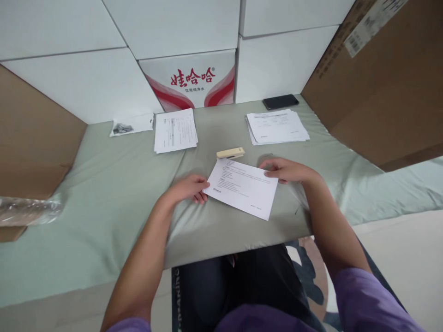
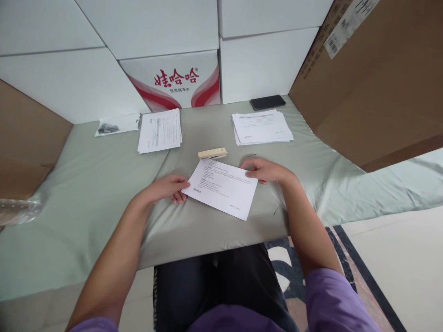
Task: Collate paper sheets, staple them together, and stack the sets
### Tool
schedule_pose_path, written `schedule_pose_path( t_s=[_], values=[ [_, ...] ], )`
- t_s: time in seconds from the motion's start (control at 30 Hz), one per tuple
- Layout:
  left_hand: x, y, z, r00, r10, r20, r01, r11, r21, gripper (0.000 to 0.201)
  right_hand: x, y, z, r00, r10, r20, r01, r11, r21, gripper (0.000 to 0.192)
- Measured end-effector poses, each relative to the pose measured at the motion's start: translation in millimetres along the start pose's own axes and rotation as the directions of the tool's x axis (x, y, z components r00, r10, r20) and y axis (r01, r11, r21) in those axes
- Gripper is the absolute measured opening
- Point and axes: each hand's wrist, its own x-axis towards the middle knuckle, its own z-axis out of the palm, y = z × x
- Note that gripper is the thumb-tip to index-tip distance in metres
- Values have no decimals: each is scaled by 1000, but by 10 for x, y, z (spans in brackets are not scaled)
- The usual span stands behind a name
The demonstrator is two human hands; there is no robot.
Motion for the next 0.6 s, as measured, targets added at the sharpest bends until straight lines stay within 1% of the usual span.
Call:
schedule_pose_path(
  t_s=[0.1, 0.17, 0.2, 0.23, 0.27, 0.3, 0.33, 0.37, 0.4, 0.43, 0.47, 0.53, 0.6],
  values=[
    [-5, -3, -8, 1000, -2, -2, 2, 1000, 2, 25, 28, -4, 18, 1000, -8, -1, 8, 1000, 12, 37],
    [-8, -3, -9, 1000, -3, -2, 3, 1000, 0, 25, 41, 3, 18, 1000, 11, -9, -11, 1000, 10, 38],
    [-10, -1, -9, 1000, -4, -5, 4, 1000, -2, 25, 35, 1, 14, 999, 28, -28, -28, 1000, -7, 39],
    [-11, 1, -8, 1000, -7, -8, 7, 1000, -2, 25, 18, -10, 8, 996, 42, -72, -46, 998, -45, 39],
    [-11, 4, -7, 1000, -11, -13, 11, 1000, -5, 25, -14, -36, 0, 988, 51, -147, -67, 992, -109, 39],
    [-11, 6, -6, 1000, -15, -15, 15, 1000, -8, 25, -59, -81, -7, 967, 48, -251, -99, 976, -194, 39],
    [-9, 7, -5, 1000, -19, -17, 19, 1000, -10, 25, -115, -148, -12, 930, 29, -367, -142, 947, -287, 39],
    [-7, 6, -5, 1000, -19, -18, 19, 1000, -11, 25, -177, -237, -11, 881, -9, -473, -190, 909, -371, 39],
    [-4, 5, -6, 1000, -17, -16, 17, 1000, -9, 24, -235, -350, -3, 836, -54, -546, -230, 870, -437, 39],
    [0, 3, -7, 1000, -12, -15, 12, 1000, -5, 24, -282, -480, 13, 809, -96, -579, -245, 841, -483, 40],
    [3, 0, -8, 1000, -4, -13, 4, 1000, -2, 23, -310, -623, 39, 808, -133, -573, -227, 828, -512, 40],
    [10, -4, -7, 1000, 15, -10, -15, 1000, -1, 23, -288, -913, 116, 855, -196, -481, -105, 841, -530, 37],
    [14, -5, -4, 1000, 29, -4, -29, 1000, -3, 23, -167, -1141, 216, 893, -239, -381, 16, 863, -506, 31]
  ],
)
